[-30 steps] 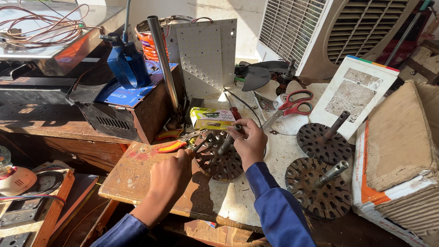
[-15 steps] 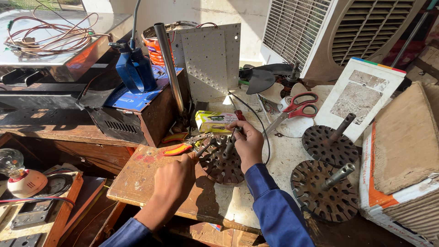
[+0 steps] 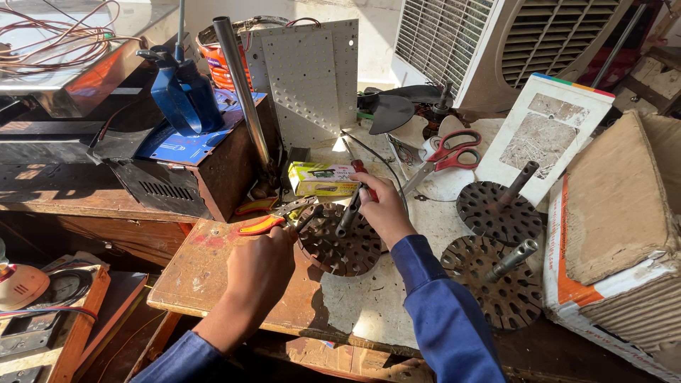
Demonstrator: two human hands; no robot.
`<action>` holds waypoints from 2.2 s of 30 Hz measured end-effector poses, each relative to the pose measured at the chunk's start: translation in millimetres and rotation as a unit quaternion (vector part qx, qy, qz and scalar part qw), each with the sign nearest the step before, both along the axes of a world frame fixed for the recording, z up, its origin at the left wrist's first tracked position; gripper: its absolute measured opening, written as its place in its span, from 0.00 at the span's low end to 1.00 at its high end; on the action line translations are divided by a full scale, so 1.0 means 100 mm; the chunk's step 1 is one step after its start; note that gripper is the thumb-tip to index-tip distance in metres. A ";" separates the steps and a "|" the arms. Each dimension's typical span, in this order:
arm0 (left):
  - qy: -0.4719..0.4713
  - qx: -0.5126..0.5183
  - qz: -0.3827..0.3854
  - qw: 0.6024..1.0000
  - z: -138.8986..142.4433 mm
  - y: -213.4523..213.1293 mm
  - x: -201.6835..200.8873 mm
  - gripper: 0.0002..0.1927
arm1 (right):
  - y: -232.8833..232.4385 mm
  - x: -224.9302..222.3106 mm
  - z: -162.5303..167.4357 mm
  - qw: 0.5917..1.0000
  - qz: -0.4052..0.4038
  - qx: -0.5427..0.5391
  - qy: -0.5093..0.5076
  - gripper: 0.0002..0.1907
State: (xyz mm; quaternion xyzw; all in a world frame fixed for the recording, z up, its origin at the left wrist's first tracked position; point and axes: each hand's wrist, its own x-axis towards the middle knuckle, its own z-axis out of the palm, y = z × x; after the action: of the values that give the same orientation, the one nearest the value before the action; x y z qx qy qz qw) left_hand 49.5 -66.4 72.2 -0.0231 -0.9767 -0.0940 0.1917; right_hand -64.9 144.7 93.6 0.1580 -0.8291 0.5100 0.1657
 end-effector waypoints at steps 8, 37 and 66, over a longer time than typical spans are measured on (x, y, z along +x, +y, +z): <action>0.017 -0.011 -0.020 1.000 -0.08 -0.07 0.00 0.22 | -0.12 0.04 -0.06 0.990 -0.130 0.051 0.000 0.10; -0.090 0.007 -0.068 0.994 -0.03 0.06 0.42 0.19 | -0.12 0.24 0.13 0.989 -0.129 -0.064 0.029 0.11; -0.108 -0.034 -0.112 0.987 0.08 -0.11 0.59 0.19 | -0.17 0.20 0.08 0.987 -0.145 -0.069 0.026 0.10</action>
State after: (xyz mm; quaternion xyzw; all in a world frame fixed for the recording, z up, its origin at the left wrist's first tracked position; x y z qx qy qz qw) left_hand 108.2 -77.3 79.8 -0.1288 -0.9854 -0.0841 0.0725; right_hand -44.7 127.3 101.2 0.0372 -0.8016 0.5324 0.2696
